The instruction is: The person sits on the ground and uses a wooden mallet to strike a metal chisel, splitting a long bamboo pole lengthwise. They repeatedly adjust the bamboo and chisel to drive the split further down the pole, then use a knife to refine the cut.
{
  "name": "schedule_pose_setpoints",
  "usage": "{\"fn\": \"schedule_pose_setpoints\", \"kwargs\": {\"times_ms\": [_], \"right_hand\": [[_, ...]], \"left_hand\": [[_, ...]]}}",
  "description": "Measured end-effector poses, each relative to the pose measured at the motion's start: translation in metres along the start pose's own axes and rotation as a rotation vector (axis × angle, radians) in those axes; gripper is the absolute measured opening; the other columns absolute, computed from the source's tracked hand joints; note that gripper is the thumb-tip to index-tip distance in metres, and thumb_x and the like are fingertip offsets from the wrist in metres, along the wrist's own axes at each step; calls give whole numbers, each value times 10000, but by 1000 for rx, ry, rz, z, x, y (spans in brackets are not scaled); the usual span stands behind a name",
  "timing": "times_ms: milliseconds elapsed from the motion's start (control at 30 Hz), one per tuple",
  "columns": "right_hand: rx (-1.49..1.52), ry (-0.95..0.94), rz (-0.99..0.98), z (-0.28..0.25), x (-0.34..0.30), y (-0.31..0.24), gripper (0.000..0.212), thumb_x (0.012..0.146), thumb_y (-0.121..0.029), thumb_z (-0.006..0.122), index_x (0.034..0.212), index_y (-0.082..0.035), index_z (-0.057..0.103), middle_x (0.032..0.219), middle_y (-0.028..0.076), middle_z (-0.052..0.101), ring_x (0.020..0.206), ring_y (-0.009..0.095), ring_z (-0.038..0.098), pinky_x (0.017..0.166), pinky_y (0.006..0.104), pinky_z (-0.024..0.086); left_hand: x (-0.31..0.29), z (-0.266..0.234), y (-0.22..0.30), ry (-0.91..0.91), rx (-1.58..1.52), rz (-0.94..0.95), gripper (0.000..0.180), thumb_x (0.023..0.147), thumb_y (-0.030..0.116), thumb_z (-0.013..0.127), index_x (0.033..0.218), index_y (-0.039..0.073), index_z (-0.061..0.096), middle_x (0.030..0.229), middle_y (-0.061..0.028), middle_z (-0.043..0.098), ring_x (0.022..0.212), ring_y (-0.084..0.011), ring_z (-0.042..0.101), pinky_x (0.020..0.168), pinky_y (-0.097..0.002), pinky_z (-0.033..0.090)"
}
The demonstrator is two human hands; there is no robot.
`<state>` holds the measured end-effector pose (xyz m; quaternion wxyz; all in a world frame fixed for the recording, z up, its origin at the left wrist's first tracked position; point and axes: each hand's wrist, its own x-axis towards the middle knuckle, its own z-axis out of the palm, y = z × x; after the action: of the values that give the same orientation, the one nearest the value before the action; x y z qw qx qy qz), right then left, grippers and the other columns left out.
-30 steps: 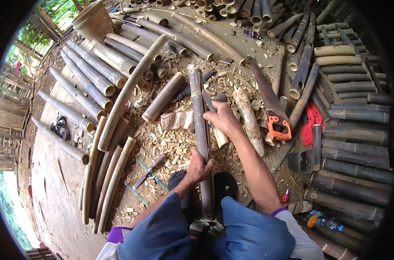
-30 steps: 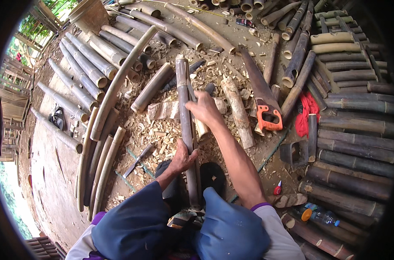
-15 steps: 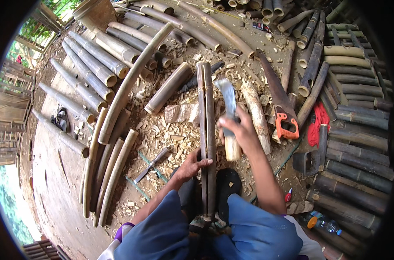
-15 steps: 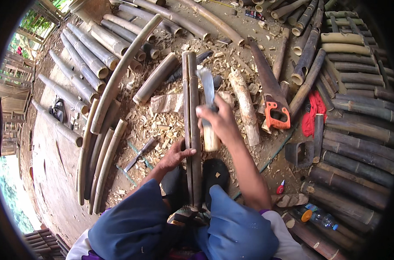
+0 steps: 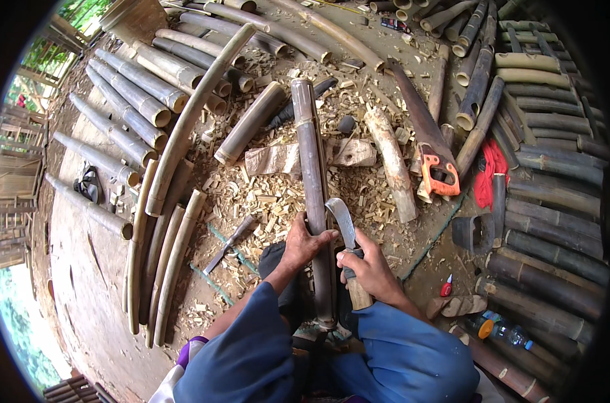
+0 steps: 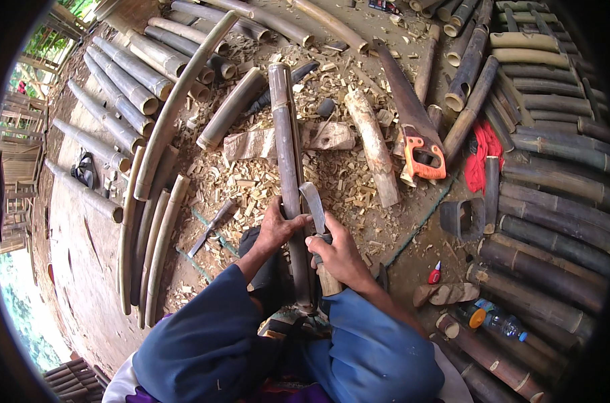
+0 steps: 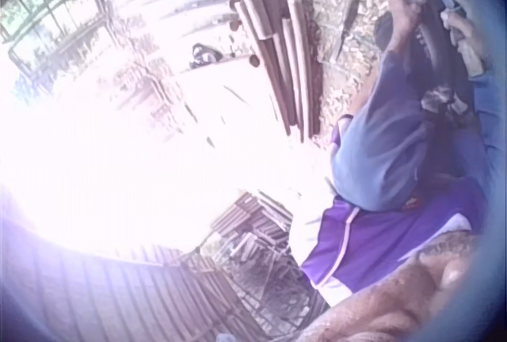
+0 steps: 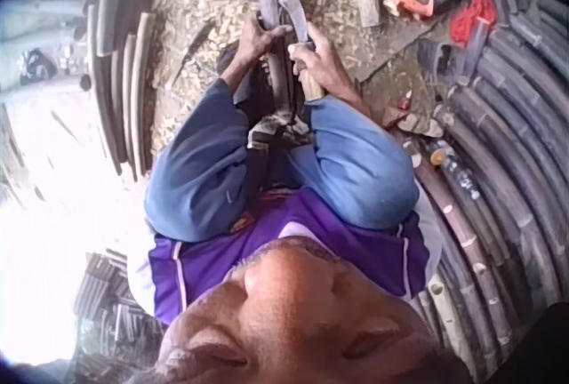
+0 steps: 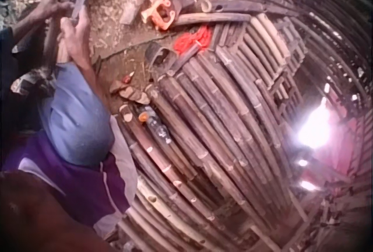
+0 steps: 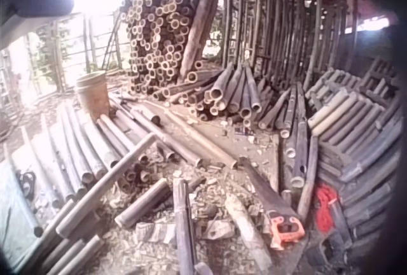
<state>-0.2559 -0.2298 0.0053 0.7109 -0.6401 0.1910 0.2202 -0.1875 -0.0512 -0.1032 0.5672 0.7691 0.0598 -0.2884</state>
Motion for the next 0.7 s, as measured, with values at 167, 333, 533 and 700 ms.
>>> {"fn": "schedule_pose_setpoints", "kwargs": {"times_ms": [167,333,533,700], "right_hand": [[204,-5,154,-3,-12,-21,421,985,-167,632,1378,-59,524,837,66,636,602,158,648,511,317,560],[262,9,161,-5,-11,-25,364,986,-170,627,1320,-58,539,836,70,642,584,157,646,490,316,555],[125,24,-24,-3,11,7,317,965,-159,661,1239,-33,563,807,66,633,565,160,636,472,311,529],[138,46,-70,1,56,-1,339,942,-154,684,1221,4,574,796,77,631,531,160,615,447,316,519]], "left_hand": [[-7,8,16,123,248,-12,803,722,468,938,1198,-42,540,1097,-245,669,1033,-365,684,891,-477,538],[-8,12,26,138,373,-12,756,732,472,912,1156,-23,529,1053,-238,664,1002,-383,689,867,-490,537],[-8,11,28,130,431,-6,719,737,443,892,1152,-24,536,1009,-239,688,953,-407,703,853,-501,545],[-4,13,22,150,403,0,683,748,409,875,1137,-32,528,1002,-258,688,967,-428,704,857,-511,545]]}}
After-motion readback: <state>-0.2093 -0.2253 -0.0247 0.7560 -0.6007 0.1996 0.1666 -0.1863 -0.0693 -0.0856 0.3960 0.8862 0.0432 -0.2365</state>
